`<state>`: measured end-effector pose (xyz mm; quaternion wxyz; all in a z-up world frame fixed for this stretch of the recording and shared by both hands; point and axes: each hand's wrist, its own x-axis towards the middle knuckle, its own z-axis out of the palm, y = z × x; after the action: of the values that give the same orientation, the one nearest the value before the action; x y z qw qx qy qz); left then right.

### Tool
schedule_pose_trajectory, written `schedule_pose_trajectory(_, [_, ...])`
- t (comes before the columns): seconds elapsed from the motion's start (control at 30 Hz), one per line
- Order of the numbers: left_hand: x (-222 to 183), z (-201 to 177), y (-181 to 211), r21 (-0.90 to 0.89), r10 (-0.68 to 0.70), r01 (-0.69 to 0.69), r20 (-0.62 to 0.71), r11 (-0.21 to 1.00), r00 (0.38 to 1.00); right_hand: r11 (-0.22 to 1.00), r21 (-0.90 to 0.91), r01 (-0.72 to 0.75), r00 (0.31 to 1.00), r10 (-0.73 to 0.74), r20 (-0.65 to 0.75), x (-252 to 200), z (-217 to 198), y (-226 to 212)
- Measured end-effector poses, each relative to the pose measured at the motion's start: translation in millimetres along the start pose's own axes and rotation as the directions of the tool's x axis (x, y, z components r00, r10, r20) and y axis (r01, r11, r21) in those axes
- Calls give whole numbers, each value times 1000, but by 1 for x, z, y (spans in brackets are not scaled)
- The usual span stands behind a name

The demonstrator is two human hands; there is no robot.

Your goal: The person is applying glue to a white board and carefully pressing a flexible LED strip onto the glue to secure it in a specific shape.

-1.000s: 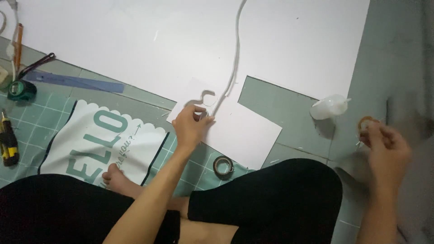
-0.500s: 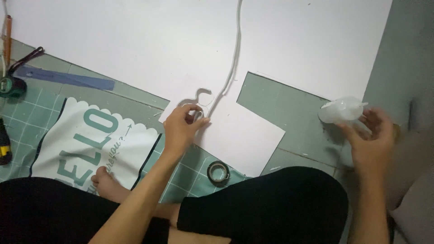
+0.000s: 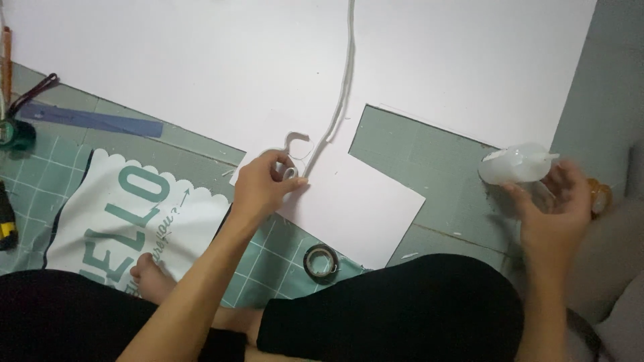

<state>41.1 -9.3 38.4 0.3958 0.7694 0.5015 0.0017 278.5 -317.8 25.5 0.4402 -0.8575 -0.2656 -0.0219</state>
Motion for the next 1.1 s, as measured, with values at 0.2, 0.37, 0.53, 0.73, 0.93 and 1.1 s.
schedule_pose_trajectory(0.2, [3,-2,10,94,-74,69,48,993,996,996,-83,41,999,-44,-24,0,-1,5])
schedule_pose_trajectory(0.37, [-2,0,4,38,-15,14,15,999,1000,998,-35,-56,998,57,20,3,2,9])
schedule_pose_trajectory(0.53, [-10,-3,12,9,-11,11,4,1000,1000,992,-54,-114,986,120,112,12,8,-1])
schedule_pose_trajectory(0.73, [-17,-4,11,-75,8,-11,-50,997,999,1000,-13,-4,995,5,101,17,15,5])
schedule_pose_trajectory(0.93, [-15,-3,10,-45,27,-29,-46,999,999,979,44,200,923,-203,326,41,31,-28])
schedule_pose_trajectory(1.1, [-9,2,-6,-156,31,-43,-80,987,996,956,57,287,818,-276,504,55,70,-62])
